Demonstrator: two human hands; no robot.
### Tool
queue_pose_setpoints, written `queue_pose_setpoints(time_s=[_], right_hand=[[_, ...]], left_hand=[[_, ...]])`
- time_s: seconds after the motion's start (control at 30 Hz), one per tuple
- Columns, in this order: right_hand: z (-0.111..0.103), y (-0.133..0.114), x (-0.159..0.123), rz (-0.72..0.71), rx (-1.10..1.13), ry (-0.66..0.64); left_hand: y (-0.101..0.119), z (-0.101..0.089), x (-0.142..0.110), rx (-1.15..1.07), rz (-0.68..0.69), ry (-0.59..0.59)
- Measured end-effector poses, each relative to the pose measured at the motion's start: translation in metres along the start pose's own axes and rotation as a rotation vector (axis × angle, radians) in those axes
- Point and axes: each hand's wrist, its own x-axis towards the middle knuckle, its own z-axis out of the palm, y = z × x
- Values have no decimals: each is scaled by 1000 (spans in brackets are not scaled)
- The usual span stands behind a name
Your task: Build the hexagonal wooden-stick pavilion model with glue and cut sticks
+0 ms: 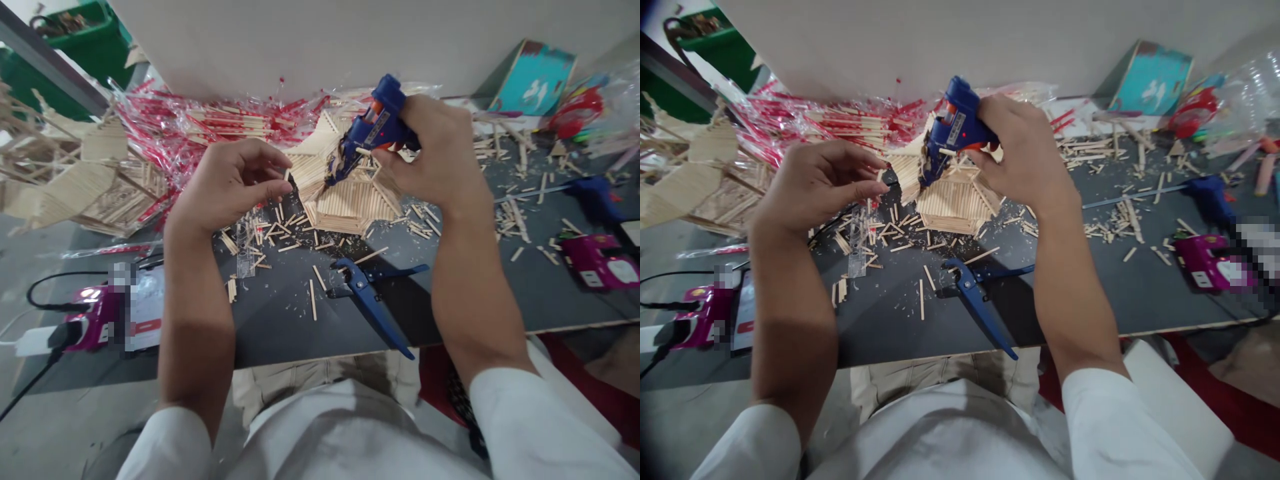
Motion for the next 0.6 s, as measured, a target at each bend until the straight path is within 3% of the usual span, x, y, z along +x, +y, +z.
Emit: queue_pose_setpoints(time_s=[0.17, 0.27, 0.43, 0.6], right_hand=[[-4, -3, 2, 51, 13, -34], [-14, -1, 0, 185, 66, 7], [-30, 36, -17, 376, 143, 119], [-36, 73, -36, 638, 66, 90]], left_hand=[[-1, 1, 1, 30, -21, -19], [0, 2, 1, 48, -37, -23], [5, 4, 1, 63, -30, -25], [6, 7, 4, 35, -45, -70]])
